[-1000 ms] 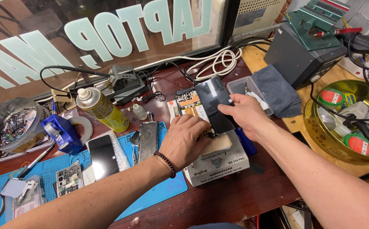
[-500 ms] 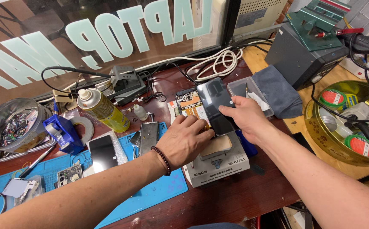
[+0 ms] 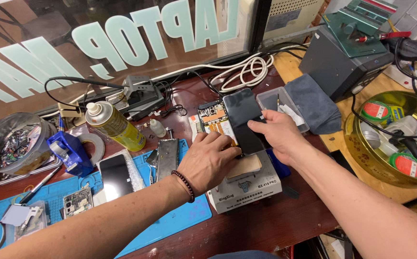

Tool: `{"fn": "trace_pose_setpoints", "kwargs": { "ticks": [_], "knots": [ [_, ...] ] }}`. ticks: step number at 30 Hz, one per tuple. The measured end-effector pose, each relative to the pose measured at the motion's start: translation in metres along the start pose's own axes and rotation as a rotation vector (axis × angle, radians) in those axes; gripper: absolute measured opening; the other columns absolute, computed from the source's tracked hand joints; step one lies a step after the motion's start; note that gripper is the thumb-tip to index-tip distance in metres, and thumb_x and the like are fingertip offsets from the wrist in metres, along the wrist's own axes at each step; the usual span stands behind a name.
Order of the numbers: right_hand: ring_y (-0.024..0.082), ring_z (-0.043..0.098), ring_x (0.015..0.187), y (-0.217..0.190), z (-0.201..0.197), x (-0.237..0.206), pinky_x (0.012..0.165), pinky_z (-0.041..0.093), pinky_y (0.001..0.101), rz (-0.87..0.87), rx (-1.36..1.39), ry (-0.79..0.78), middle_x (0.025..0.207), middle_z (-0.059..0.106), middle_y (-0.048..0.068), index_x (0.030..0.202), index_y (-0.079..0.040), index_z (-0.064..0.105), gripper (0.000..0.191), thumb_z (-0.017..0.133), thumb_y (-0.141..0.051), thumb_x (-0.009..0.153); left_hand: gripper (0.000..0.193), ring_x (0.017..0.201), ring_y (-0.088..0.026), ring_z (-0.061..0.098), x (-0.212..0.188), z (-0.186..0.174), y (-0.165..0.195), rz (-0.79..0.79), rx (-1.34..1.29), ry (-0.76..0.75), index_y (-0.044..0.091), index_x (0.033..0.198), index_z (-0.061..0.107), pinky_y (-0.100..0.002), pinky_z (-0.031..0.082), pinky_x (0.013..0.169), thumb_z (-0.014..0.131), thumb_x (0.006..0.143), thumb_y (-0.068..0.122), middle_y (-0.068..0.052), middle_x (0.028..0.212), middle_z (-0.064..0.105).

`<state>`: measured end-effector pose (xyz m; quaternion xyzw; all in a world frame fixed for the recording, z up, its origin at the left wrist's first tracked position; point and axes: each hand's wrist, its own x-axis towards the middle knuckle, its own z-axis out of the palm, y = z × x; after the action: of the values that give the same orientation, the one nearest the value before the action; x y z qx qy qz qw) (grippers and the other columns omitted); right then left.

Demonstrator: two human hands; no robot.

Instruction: The person aligns and seats a smartphone display assembly onto the phone's internal frame, then repeatedly lifts and reseats it to check fit. They handle the display and the phone chassis, adjusting the ribbon cable area and pressing the edges to ensure proper alignment.

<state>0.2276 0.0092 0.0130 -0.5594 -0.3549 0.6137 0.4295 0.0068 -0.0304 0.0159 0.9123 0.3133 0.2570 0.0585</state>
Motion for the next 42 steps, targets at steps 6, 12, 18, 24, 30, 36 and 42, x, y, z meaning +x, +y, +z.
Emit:
{"fn": "trace_pose_setpoints", "kwargs": {
  "ticks": [6,12,18,24,30,36,42],
  "knots": [
    [0.016,0.071,0.086,-0.004,0.000,-0.003,0.074,0.060,0.0359,0.121,0.095,0.075,0.099,0.072,0.007,0.112,-0.003,0.066,0.021,0.068,-0.011,0.092,0.043,0.102,-0.028,0.061,0.002,-0.002,0.001,-0.151,-0.119,0.006,0.009,0.119,0.062,-0.044,0.044,0.093,0.078,0.081,0.023,-0.008,0.100,0.068],
    [0.016,0.071,0.085,-0.003,0.001,-0.001,0.075,0.060,0.0349,0.102,0.063,0.054,0.099,0.073,0.007,0.111,-0.003,0.067,0.020,0.068,-0.010,0.092,0.045,0.103,-0.029,0.060,0.003,-0.003,0.003,-0.181,-0.123,0.009,0.009,0.119,0.061,-0.045,0.044,0.093,0.079,0.080,0.024,-0.009,0.101,0.069],
    [0.013,0.070,0.085,0.005,-0.002,0.005,0.075,0.057,0.0298,0.004,-0.004,0.016,0.099,0.075,0.008,0.110,-0.001,0.069,0.019,0.067,-0.007,0.093,0.045,0.103,-0.029,0.060,0.004,-0.002,0.002,-0.189,-0.120,-0.008,0.009,0.117,0.062,-0.045,0.044,0.093,0.080,0.079,0.024,-0.008,0.100,0.068],
    [0.012,0.070,0.085,0.004,0.002,0.004,0.073,0.057,0.0282,-0.092,-0.077,0.008,0.100,0.076,0.009,0.111,0.002,0.068,0.021,0.067,-0.006,0.092,0.031,0.102,-0.027,0.059,0.002,-0.001,0.000,-0.133,-0.093,-0.008,0.012,0.109,0.070,-0.043,0.045,0.093,0.078,0.081,0.023,-0.005,0.100,0.068],
    [0.009,0.069,0.082,-0.002,0.010,-0.002,0.070,0.056,0.0261,-0.150,-0.226,0.061,0.097,0.076,0.006,0.111,0.001,0.069,0.021,0.068,-0.006,0.091,0.024,0.100,-0.025,0.058,0.000,0.001,-0.001,-0.091,-0.068,-0.005,0.015,0.106,0.078,-0.043,0.044,0.093,0.076,0.083,0.023,-0.004,0.100,0.067],
    [0.009,0.068,0.078,-0.004,0.012,-0.005,0.067,0.056,0.0265,-0.156,-0.236,0.060,0.095,0.076,0.007,0.110,0.001,0.069,0.020,0.068,-0.006,0.091,0.024,0.101,-0.025,0.059,0.001,0.000,-0.001,-0.119,-0.084,-0.011,0.012,0.103,0.076,-0.042,0.045,0.094,0.077,0.082,0.023,-0.003,0.101,0.068],
    [0.008,0.067,0.078,-0.002,0.013,-0.006,0.066,0.054,0.0257,-0.168,-0.208,0.086,0.093,0.076,0.006,0.108,0.001,0.070,0.019,0.069,-0.007,0.090,0.023,0.100,-0.025,0.059,0.000,0.001,-0.001,-0.082,-0.078,0.025,0.014,0.104,0.077,-0.043,0.045,0.093,0.076,0.083,0.023,-0.003,0.101,0.068]
  ]
}}
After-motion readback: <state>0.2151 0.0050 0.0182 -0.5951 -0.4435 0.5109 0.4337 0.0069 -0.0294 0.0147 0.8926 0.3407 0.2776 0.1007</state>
